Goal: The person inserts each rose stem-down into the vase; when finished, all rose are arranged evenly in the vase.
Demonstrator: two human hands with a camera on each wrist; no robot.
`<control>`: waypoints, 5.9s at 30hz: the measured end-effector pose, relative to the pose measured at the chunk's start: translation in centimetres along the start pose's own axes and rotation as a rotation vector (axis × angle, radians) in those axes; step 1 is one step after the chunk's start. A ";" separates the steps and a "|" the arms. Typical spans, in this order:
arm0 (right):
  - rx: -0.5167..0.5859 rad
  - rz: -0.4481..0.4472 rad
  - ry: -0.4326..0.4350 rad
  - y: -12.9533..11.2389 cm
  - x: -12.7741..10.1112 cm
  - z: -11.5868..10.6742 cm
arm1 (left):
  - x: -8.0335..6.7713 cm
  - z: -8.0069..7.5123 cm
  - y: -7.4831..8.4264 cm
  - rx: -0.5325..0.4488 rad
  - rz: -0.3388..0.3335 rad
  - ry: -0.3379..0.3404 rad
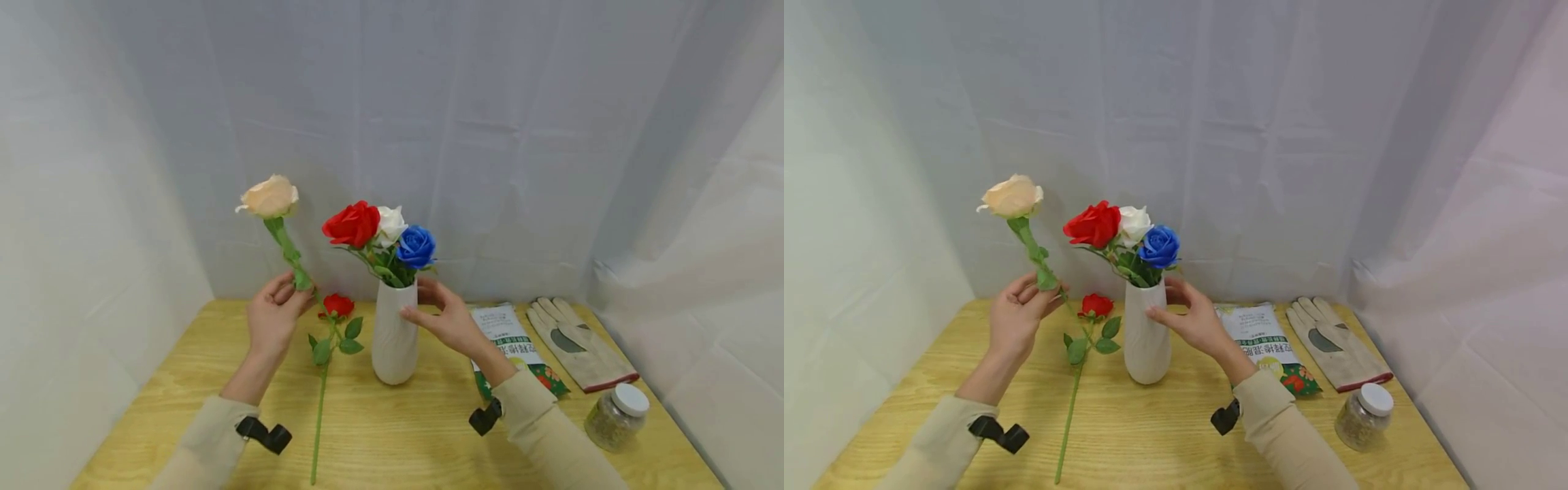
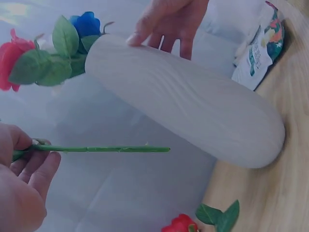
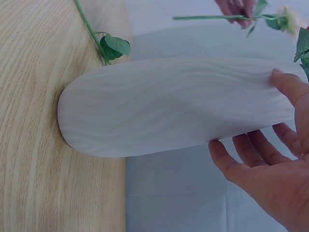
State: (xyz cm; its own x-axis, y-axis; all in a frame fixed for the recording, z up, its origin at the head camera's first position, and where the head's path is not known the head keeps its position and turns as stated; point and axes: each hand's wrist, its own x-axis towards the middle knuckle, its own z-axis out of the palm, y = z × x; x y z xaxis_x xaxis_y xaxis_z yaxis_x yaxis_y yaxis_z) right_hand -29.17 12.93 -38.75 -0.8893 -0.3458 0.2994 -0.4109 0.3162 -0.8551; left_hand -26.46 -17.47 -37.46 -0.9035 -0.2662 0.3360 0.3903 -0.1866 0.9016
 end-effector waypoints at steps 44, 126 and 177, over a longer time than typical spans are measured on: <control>0.021 -0.016 -0.012 0.0 0.2 0.0 | -0.8 7.3 3.4 -0.145 0.363 -0.044; 0.022 -0.017 -0.004 0.1 0.1 0.2 | -0.6 9.0 0.5 0.516 0.620 -0.254; 0.022 -0.020 0.011 -0.1 0.1 0.1 | -1.0 9.1 0.5 0.280 0.541 -0.183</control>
State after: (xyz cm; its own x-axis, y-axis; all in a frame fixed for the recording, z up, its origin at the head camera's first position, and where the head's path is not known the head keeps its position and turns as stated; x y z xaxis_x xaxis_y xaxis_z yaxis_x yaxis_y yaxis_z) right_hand -29.22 12.73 -38.69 -0.8834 -0.3416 0.3208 -0.4237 0.2896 -0.8582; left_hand -26.99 -8.72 -34.86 -0.6166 -0.0830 0.7829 0.7615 0.1896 0.6198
